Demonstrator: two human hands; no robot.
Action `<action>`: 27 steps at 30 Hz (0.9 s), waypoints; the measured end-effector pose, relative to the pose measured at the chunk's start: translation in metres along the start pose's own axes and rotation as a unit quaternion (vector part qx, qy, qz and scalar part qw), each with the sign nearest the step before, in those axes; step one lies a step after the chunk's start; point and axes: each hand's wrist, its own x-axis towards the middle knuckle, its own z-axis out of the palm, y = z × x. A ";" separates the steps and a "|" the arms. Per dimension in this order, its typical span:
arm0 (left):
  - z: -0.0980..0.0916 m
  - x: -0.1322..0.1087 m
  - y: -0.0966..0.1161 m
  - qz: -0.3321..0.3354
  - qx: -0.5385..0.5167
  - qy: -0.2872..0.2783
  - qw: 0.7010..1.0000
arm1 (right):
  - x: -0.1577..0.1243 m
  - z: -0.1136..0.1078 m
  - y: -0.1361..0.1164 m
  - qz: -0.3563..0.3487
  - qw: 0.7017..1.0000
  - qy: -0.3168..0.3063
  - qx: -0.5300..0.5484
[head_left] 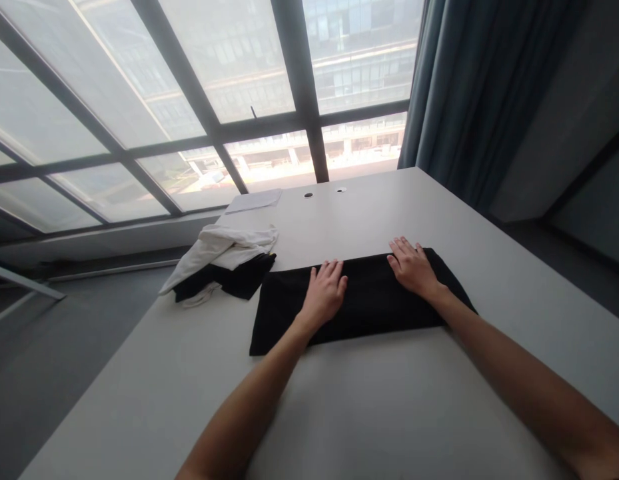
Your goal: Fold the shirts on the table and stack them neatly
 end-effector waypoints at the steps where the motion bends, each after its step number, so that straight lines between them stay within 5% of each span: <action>1: 0.005 -0.006 0.018 0.026 -0.006 -0.005 1.000 | -0.006 -0.004 -0.016 -0.025 1.000 0.008 0.013; 4: 0.023 -0.023 0.050 0.058 -0.002 -0.026 0.998 | -0.028 -0.004 -0.058 -0.074 0.997 -0.003 0.025; 7: 0.036 -0.031 0.055 0.067 0.013 -0.034 0.997 | -0.046 0.006 -0.078 -0.097 0.993 -0.057 0.025; 18: 0.038 -0.031 0.051 0.072 0.022 -0.026 0.997 | -0.049 0.013 -0.077 -0.057 0.993 -0.100 0.039; 22: 0.038 -0.030 0.051 0.073 0.025 -0.027 0.997 | -0.035 0.010 -0.059 -0.028 0.996 -0.077 0.044; 27: 0.040 -0.030 0.050 0.070 0.022 -0.023 0.997 | -0.014 0.008 0.000 0.104 0.994 -0.033 -0.006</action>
